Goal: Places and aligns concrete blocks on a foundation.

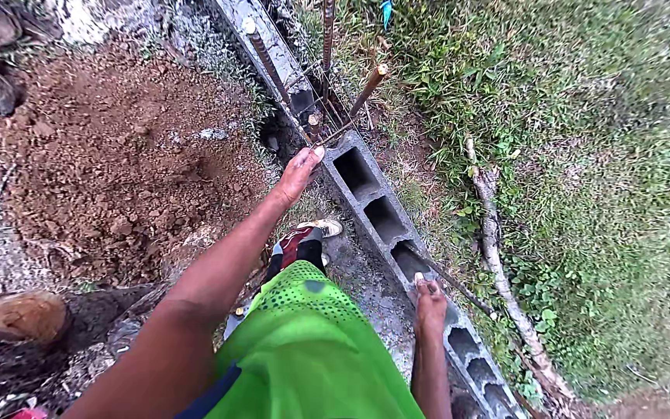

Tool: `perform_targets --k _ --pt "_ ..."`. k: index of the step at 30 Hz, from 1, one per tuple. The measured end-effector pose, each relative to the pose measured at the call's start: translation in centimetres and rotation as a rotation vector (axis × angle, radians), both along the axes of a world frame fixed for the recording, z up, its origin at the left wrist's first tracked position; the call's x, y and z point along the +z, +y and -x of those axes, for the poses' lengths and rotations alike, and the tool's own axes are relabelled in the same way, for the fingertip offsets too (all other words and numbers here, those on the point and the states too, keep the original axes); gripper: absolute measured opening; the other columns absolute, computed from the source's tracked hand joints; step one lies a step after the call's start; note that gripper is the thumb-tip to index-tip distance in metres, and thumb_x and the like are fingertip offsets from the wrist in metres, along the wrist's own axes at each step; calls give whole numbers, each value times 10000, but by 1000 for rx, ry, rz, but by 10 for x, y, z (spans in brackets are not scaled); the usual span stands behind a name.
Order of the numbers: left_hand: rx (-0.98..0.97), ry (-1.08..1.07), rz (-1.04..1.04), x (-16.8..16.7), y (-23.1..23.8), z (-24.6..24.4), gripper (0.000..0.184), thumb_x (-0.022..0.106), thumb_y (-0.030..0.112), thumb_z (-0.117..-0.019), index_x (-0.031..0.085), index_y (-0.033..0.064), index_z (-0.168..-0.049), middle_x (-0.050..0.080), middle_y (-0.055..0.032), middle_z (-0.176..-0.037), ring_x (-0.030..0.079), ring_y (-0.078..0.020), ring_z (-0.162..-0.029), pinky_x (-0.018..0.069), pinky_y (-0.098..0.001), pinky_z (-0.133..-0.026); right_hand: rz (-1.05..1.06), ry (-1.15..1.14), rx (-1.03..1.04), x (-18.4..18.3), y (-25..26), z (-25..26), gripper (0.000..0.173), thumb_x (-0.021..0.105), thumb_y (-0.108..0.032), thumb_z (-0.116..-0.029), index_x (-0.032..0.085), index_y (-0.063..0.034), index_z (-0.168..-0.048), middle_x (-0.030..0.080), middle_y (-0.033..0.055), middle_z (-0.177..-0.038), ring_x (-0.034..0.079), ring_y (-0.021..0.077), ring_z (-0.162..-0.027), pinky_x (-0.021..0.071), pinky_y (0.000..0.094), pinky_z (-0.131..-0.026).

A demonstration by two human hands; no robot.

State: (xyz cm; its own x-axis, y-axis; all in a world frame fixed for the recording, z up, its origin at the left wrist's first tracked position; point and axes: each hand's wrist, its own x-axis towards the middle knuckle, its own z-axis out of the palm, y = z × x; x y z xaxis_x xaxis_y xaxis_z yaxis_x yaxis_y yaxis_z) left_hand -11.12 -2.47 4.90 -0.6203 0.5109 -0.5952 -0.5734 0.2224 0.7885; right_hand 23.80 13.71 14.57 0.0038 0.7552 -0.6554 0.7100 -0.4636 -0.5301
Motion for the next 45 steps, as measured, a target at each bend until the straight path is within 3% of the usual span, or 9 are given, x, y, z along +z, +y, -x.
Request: perform_targets --k 12,21,25,27,29,32,36,41,45 --pt "-35 38 29 -2 -3 0 639 470 552 -1035 496 85 -1471 585 -136 -1414 597 -224 -1272 506 -431 -1070 -6 -31 4 1 1 0 194 667 -176 -1017 653 17 -1008 643 72 -867 605 109 -765 541 304 -735" --pt "-83 56 76 3 -4 2 608 429 550 -1052 511 102 -1454 578 -136 -1419 588 -255 -1286 513 -502 -1052 15 -71 72 0 6 -1 250 664 -212 -1022 638 32 -1069 634 122 -957 605 171 -838 545 379 -789" --pt "-156 25 85 11 -8 10 665 397 577 -1056 440 121 -1539 470 -120 -1557 490 -263 -1409 460 -540 -1109 5 -34 70 0 7 -2 239 661 -214 -1024 629 21 -1048 622 98 -909 598 150 -783 542 349 -733" --pt "-134 -27 84 13 -17 11 729 342 622 -1054 370 122 -1584 422 -121 -1600 467 -273 -1434 447 -533 -1127 7 -23 88 0 7 -6 267 632 -240 -1043 628 24 -1079 629 106 -933 604 151 -802 547 354 -758" --pt "-29 -69 114 11 -31 10 706 336 617 -1058 421 120 -1551 475 -120 -1562 527 -274 -1381 479 -501 -1091 16 -3 102 1 3 -12 341 556 -278 -1082 620 41 -1187 640 136 -991 628 169 -845 560 366 -800" --pt "93 -85 172 6 -58 1 637 415 540 -1070 467 81 -1509 525 -162 -1502 581 -300 -1312 510 -493 -1047 14 27 125 8 -3 -22 402 500 -275 -1105 591 64 -1303 670 217 -1132 685 241 -966 576 405 -880" --pt "117 -75 224 15 -78 -14 508 514 386 -1077 523 47 -1455 555 -203 -1448 611 -326 -1253 521 -490 -1021 -4 18 202 14 -12 -26 399 486 -260 -1111 581 51 -1341 689 218 -1167 704 255 -992 575 414 -894" --pt "94 -35 177 37 -54 -15 444 550 346 -1072 571 54 -1407 590 -168 -1419 622 -290 -1247 526 -462 -1027 -43 -61 315 7 -9 -19 409 527 -312 -1094 612 19 -1319 696 211 -1150 698 283 -1004 564 480 -902" --pt "51 -84 85 43 -20 -7 623 495 501 -1064 492 27 -1469 564 -187 -1452 577 -285 -1323 493 -452 -1088 -53 -107 376 -2 -7 -18 405 568 -341 -1073 641 19 -1245 700 231 -1085 710 328 -952 573 534 -883"
